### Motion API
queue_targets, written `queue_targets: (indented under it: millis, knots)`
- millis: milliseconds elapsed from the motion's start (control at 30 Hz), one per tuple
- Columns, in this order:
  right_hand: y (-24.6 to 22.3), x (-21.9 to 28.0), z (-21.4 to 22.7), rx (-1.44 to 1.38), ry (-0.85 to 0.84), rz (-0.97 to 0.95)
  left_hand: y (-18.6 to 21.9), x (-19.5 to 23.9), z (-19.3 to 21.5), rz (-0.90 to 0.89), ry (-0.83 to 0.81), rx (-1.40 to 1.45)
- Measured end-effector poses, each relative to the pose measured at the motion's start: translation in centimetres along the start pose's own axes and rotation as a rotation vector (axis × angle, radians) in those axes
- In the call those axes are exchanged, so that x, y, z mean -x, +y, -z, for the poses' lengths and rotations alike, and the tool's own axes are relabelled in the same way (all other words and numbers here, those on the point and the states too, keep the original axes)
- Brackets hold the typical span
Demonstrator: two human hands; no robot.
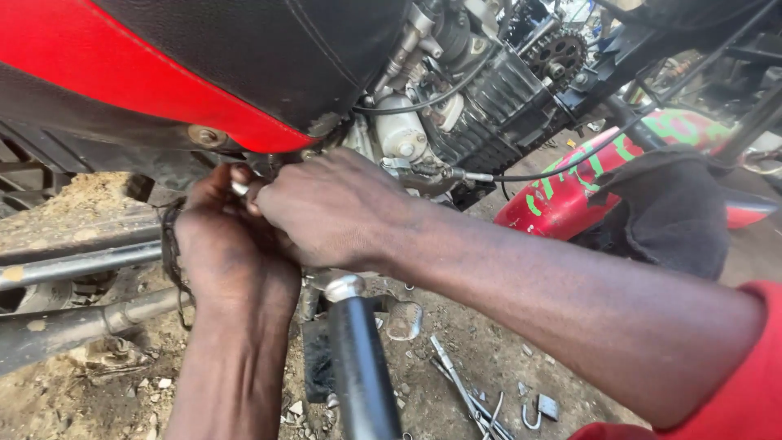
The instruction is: The person uses a wrench to loosen and tighten bolts on the lower frame and engine area of a red motorcycle. They repeatedly adjust the tool and reposition their hands to access different fasteners near the seat and exhaust.
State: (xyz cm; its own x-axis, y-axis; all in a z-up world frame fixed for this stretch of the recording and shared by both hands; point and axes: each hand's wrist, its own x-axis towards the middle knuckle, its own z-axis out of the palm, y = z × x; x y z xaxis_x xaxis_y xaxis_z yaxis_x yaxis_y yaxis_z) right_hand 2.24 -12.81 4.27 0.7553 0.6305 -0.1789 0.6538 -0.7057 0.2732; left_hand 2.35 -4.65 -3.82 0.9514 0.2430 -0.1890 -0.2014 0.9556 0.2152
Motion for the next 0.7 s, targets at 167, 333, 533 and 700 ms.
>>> queue_targets:
  millis: [167, 333, 533, 700]
  knots:
    - [3.1, -0.9, -1.3, 0.161, 0.149, 0.228, -0.3, 3.1, -0.6, -0.132, -0.041, 0.076]
    - [5.0, -1.6, -2.5, 0.352, 0.217, 0.459, -1.1, 5.8, 2.2, -0.305, -0.143, -0.089]
    - [4.0, 0.0, -1.8, 0.03, 0.05, 0.474, -1.0, 5.7, 4.4, -0.331, -0.298, -0.307]
    - [3.1, 1.5, 2.3, -0.024, 0.037, 0.132, 1.3, 3.7, -0.7, -0.283, -0.339, -0.398]
